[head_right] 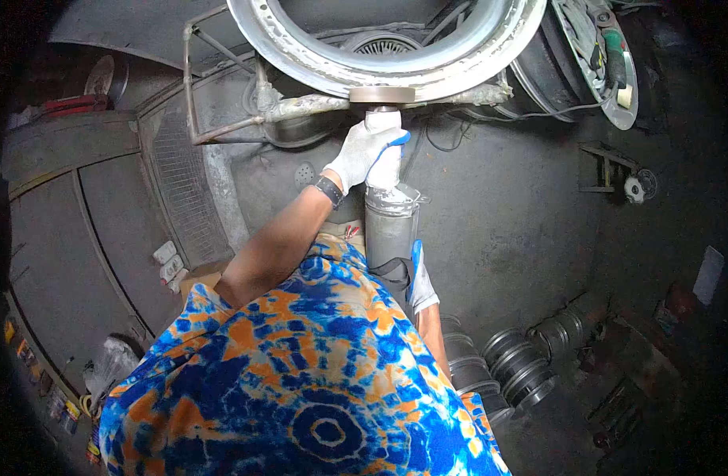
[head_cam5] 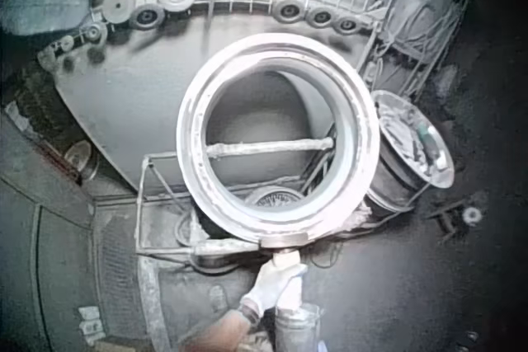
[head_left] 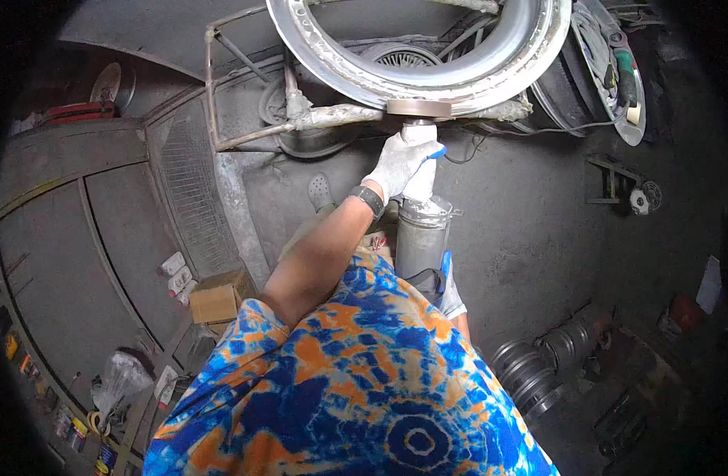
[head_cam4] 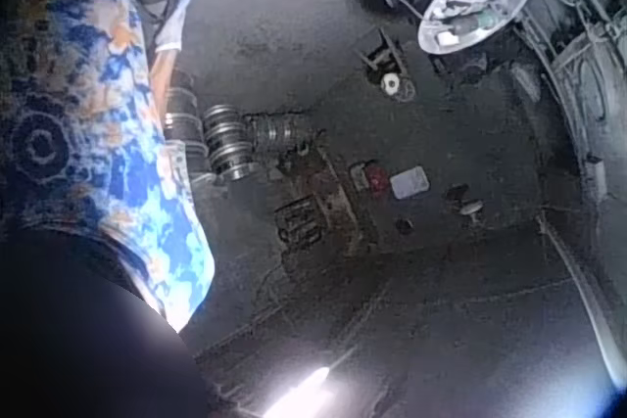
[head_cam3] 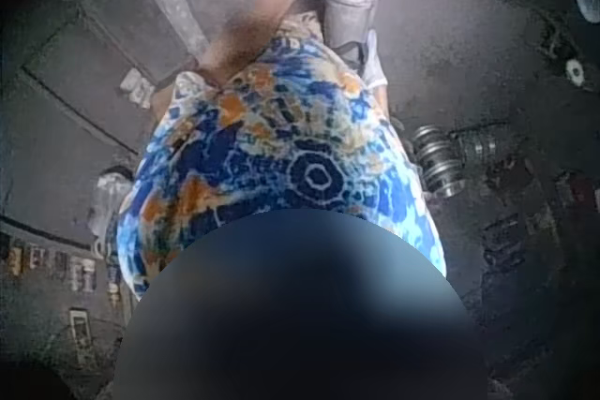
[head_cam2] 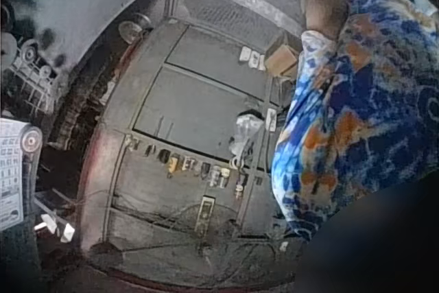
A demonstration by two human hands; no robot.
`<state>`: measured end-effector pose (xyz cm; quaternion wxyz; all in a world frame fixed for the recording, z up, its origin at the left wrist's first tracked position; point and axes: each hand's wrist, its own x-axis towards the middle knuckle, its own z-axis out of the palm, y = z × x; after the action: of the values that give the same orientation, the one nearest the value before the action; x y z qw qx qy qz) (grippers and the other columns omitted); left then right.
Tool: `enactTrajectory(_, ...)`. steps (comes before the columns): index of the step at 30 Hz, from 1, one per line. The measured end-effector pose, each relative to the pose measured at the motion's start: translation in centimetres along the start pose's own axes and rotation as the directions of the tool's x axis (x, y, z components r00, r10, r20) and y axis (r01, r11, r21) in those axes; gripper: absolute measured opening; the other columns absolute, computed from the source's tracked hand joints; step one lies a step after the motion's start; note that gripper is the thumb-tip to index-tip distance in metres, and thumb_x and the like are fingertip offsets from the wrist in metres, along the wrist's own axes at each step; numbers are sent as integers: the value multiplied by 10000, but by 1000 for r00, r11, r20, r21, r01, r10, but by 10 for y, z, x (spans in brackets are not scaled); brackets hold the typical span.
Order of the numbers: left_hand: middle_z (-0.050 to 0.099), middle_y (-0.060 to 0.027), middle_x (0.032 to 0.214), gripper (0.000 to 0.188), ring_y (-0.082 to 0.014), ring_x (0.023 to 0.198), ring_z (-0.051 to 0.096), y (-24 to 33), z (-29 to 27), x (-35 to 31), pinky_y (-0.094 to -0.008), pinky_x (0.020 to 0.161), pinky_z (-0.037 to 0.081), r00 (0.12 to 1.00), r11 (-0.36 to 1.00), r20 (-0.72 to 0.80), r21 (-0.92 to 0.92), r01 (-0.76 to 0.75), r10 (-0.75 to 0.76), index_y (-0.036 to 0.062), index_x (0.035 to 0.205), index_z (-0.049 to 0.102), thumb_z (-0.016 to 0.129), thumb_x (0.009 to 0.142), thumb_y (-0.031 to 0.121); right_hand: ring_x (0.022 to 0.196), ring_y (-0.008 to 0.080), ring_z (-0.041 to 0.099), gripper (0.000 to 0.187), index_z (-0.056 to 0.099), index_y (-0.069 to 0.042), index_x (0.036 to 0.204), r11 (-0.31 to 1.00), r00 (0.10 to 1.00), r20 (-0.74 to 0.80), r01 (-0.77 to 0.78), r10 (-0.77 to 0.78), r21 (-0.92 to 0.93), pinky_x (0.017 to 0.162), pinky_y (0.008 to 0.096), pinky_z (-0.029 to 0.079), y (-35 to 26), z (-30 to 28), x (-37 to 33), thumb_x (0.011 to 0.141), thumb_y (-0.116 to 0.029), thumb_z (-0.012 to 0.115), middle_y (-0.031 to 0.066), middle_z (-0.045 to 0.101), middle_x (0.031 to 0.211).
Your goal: Grinding the edge of a metal rim using a power angle grinder.
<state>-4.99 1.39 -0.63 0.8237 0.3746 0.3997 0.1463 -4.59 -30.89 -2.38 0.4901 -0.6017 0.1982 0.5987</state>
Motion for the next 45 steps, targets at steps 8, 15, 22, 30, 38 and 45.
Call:
enactTrajectory(8,727,-75,946,363,-170,804,694,-2,-10,5,-343,743,577,997,997,44,45,54,-56,16,1056,703,843,795,226,1320,266,607,889,491,23,1515,999,999,-28,32,-32,20,1141,403,463,12,15,-2,1018,-713,444,151,609,1464)
enactTrajectory(15,703,-43,829,219,-142,695,677,-2,-14,1,-309,628,565,1000,1000,13,-4,13,-13,58,967,708,835,849,192,1315,263,611,888,496,25,1511,997,997,53,-57,55,52,1140,400,465,6,-4,7,1019,-712,441,153,618,1453)
enactTrajectory(22,705,-52,833,142,-156,699,688,3,-23,-2,-308,624,583,995,995,-54,-61,-83,79,56,975,705,789,906,147,1266,265,649,877,513,37,1492,999,982,180,-51,47,17,1101,389,507,-39,9,8,1025,-702,440,169,636,1424)
enactTrajectory(30,710,-40,839,177,-124,699,682,-31,38,17,-290,632,568,998,984,-33,-169,-63,58,44,970,699,815,889,149,1246,271,664,877,505,45,1492,998,990,142,-17,25,-55,1078,398,535,-76,-51,-7,1025,-696,448,186,634,1420)
enactTrajectory(38,724,-55,900,159,-143,766,703,-38,95,32,-306,724,584,1000,971,5,-239,-4,6,26,971,712,766,925,167,1221,285,680,884,492,39,1501,989,991,118,-78,63,125,1050,410,561,-98,-93,-13,1018,-700,457,212,637,1406)
enactTrajectory(45,721,-50,864,210,-127,737,693,-33,64,21,-296,669,580,984,984,-47,-25,-175,174,32,985,705,833,867,150,1211,286,686,882,495,40,1499,990,987,128,-112,101,85,1045,409,564,-84,-84,-2,1018,-699,458,210,643,1399)
